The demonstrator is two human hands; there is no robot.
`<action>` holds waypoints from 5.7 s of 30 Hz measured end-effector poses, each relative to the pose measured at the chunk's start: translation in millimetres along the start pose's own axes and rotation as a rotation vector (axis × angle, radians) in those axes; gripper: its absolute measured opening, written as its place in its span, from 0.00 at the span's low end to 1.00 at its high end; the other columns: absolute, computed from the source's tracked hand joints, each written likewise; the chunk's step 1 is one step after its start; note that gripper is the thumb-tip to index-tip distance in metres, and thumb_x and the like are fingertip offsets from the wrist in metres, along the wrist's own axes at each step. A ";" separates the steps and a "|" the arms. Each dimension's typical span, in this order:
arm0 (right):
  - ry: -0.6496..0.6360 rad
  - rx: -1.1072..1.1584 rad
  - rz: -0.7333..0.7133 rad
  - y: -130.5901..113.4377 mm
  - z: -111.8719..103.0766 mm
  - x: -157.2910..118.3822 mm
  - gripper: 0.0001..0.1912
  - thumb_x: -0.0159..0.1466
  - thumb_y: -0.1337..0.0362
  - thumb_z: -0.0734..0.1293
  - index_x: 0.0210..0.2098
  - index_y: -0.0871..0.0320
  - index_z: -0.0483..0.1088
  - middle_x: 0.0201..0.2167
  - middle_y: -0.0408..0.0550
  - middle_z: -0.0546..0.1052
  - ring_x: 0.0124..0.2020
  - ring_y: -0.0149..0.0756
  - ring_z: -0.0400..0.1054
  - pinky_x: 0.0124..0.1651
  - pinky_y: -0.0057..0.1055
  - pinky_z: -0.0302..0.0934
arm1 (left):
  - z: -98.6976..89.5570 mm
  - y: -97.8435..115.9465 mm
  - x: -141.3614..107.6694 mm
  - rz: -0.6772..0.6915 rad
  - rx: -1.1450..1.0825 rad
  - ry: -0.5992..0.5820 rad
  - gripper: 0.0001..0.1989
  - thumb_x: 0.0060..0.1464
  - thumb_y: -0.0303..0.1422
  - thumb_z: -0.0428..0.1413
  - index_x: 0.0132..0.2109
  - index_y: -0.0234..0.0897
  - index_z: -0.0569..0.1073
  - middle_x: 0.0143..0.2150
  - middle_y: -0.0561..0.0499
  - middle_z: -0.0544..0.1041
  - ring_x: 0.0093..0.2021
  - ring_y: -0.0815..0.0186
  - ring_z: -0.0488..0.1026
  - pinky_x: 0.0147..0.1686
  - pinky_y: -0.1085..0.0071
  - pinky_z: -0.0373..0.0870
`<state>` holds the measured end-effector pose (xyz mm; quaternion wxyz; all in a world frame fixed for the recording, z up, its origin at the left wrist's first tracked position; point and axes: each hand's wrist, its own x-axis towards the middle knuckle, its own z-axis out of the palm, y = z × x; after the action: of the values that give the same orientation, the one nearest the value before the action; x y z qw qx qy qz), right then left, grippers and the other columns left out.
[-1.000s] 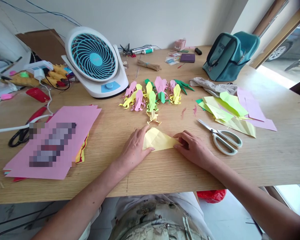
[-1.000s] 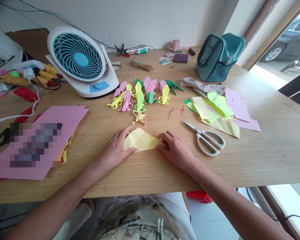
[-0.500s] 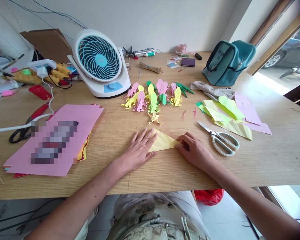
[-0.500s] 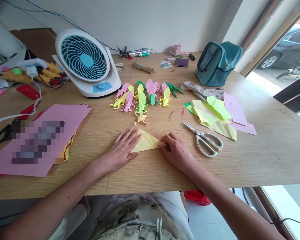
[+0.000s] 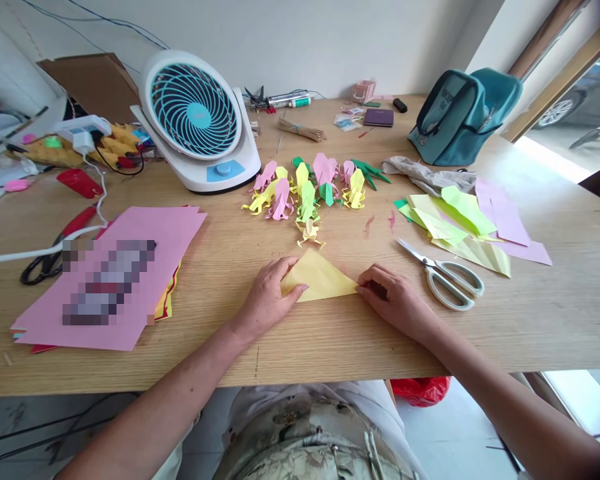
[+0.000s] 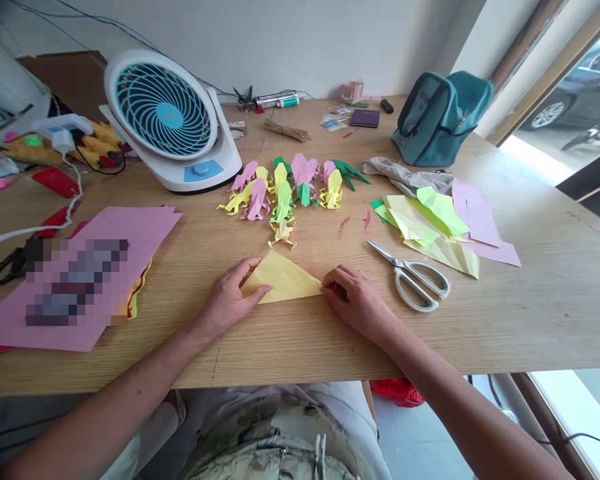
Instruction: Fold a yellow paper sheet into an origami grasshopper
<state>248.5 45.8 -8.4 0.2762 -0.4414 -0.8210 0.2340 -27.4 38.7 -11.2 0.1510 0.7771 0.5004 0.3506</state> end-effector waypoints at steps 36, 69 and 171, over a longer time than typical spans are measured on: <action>0.041 -0.043 -0.248 1.2 -5.5 -1.4 0.11 0.66 0.66 0.64 0.48 0.52 0.70 0.50 0.54 0.73 0.50 0.45 0.68 0.52 0.46 0.64 | -4.1 6.3 2.3 0.187 0.098 -0.051 0.09 0.53 0.20 0.52 0.32 0.39 0.66 0.35 0.49 0.71 0.40 0.61 0.68 0.41 0.65 0.65; -0.169 -0.291 -0.409 2.0 -6.5 -22.2 0.19 0.70 0.68 0.61 0.58 0.49 0.70 0.49 0.52 0.76 0.44 0.43 0.69 0.47 0.43 0.64 | -12.2 25.5 -19.1 0.394 0.289 -0.492 0.26 0.61 0.37 0.54 0.64 0.34 0.65 0.63 0.40 0.69 0.60 0.52 0.65 0.58 0.57 0.61; -0.085 -0.474 -0.004 -60.6 57.6 -53.3 0.34 0.73 0.52 0.51 0.72 0.64 0.42 0.71 0.60 0.52 0.73 0.46 0.43 0.70 0.51 0.48 | 52.8 57.9 -30.9 0.018 0.464 -0.397 0.39 0.63 0.44 0.46 0.72 0.24 0.46 0.75 0.37 0.42 0.75 0.52 0.38 0.71 0.53 0.42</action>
<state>198.8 -38.1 -26.0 0.1308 -0.4821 -0.8647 0.0527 40.5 -8.7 -26.8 0.0612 0.8485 0.5210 0.0695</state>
